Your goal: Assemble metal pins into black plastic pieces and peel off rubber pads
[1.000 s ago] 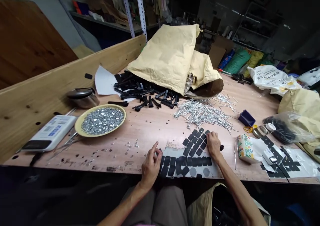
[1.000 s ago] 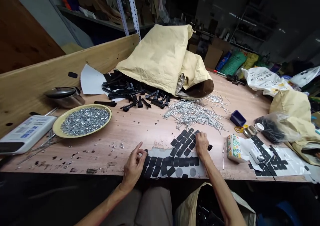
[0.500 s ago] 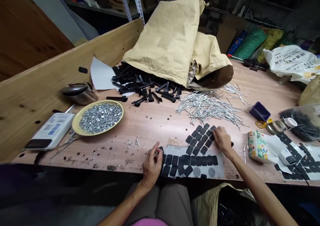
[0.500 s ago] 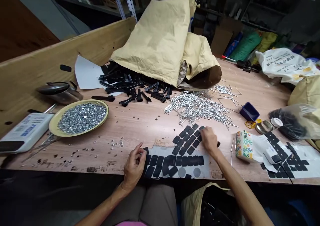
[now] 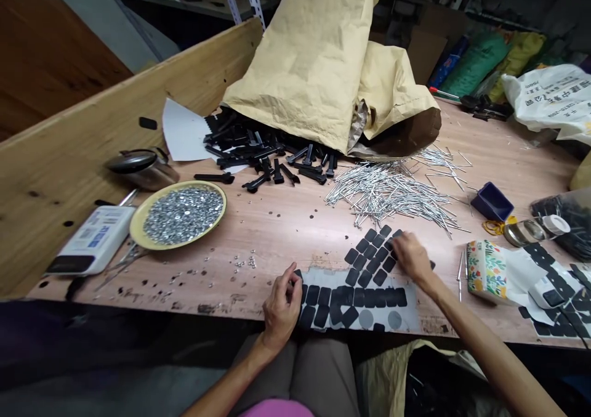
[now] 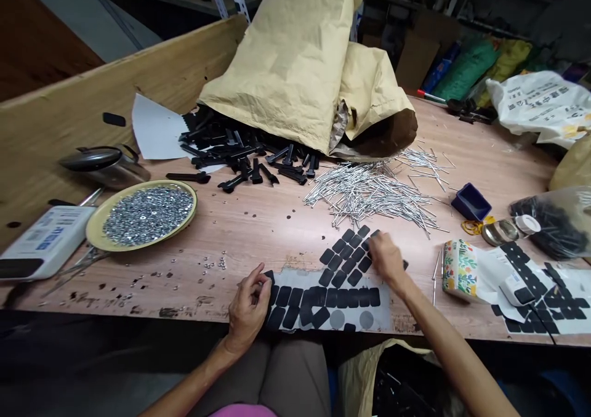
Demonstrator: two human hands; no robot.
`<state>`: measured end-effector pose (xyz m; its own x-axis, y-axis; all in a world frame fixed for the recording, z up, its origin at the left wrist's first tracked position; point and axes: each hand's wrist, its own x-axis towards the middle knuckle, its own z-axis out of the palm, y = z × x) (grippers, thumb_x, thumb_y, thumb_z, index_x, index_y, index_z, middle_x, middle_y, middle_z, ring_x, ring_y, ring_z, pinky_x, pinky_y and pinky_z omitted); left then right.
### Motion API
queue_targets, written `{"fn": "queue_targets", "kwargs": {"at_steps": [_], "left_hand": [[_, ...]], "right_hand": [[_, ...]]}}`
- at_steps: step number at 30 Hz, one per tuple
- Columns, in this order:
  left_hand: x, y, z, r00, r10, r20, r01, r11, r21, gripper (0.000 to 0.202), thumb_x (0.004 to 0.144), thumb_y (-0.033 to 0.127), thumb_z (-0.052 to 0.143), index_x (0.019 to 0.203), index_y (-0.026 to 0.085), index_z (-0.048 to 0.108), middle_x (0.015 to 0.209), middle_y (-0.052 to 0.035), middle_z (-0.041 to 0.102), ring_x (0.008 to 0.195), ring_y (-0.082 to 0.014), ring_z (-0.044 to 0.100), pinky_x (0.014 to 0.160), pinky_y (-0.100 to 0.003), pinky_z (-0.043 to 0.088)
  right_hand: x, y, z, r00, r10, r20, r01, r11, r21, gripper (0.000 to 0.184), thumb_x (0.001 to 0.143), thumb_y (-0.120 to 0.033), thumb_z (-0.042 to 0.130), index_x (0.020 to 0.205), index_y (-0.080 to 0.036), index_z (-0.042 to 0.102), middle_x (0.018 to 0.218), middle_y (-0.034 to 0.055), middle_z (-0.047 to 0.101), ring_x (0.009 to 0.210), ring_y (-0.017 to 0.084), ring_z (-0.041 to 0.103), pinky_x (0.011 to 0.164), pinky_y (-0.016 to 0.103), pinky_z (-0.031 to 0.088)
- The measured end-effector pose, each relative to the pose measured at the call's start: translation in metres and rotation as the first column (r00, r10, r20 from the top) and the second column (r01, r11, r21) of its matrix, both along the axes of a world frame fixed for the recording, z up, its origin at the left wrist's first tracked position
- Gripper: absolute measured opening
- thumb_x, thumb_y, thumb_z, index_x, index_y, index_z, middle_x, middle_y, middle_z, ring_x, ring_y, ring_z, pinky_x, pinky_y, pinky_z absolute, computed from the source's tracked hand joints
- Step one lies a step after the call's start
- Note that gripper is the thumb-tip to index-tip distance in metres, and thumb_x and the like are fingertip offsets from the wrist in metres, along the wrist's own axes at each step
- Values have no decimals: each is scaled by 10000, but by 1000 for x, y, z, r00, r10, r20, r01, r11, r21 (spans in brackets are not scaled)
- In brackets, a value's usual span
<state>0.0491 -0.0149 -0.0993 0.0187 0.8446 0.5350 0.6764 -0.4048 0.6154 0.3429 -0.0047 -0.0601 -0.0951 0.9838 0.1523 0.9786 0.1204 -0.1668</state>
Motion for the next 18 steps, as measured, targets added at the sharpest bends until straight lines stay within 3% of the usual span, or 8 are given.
{"fn": "queue_targets", "kwargs": {"at_steps": [2, 6, 10, 14, 16, 18], "left_hand": [[1, 0, 0, 1000, 3, -14, -3, 1000, 20, 278, 900, 217, 446, 1156, 157, 536, 812, -51, 670, 522, -84, 572, 547, -189, 480], [2, 0, 1, 998, 6, -57, -4, 999, 36, 272, 905, 203, 436, 1149, 140, 539, 787, -53, 666, 528, -89, 576, 538, -187, 458], [3, 0, 0, 998, 0, -58, 2, 1000, 25, 277, 910, 211, 425, 1150, 137, 540, 788, -53, 659, 555, -97, 586, 546, -191, 443], [1, 0, -2, 1000, -5, -27, 5, 1000, 11, 300, 903, 215, 429, 1174, 135, 530, 790, -52, 650, 553, -100, 574, 528, -197, 416], [0, -1, -3, 1000, -8, -3, 8, 1000, -18, 308, 897, 212, 428, 1176, 134, 531, 787, -52, 646, 548, -102, 566, 523, -203, 404], [-1, -3, -2, 1000, -10, 19, 11, 999, -38, 315, 887, 206, 433, 1174, 124, 535, 794, -58, 647, 572, -110, 576, 534, -206, 403]], "right_hand": [[-4, -1, -2, 998, -58, -11, 59, 997, 46, 327, 948, -217, 326, 740, -195, 577, 748, 64, 530, 678, 176, 479, 505, 261, 397], [-24, -10, -9, 996, 84, 26, -85, 996, 28, 331, 955, -238, 331, 737, -204, 578, 751, 62, 548, 747, 181, 501, 563, 256, 415], [-37, -13, -3, 999, 38, 2, -38, 999, 0, 301, 934, -245, 371, 723, -202, 582, 766, 69, 582, 754, 183, 529, 585, 258, 432], [-32, -30, 35, 953, -157, -260, 149, 987, -52, 271, 897, -307, 420, 714, -203, 591, 728, 46, 609, 680, 164, 563, 619, 269, 469], [-26, -58, 61, 850, -316, -421, 298, 948, -111, 288, 875, -388, 432, 738, -199, 601, 712, 33, 622, 612, 153, 562, 567, 267, 479], [-21, -100, 85, 712, -477, -516, 457, 872, -175, 339, 835, -486, 455, 770, -193, 611, 702, 30, 632, 566, 150, 561, 497, 260, 475]]}}
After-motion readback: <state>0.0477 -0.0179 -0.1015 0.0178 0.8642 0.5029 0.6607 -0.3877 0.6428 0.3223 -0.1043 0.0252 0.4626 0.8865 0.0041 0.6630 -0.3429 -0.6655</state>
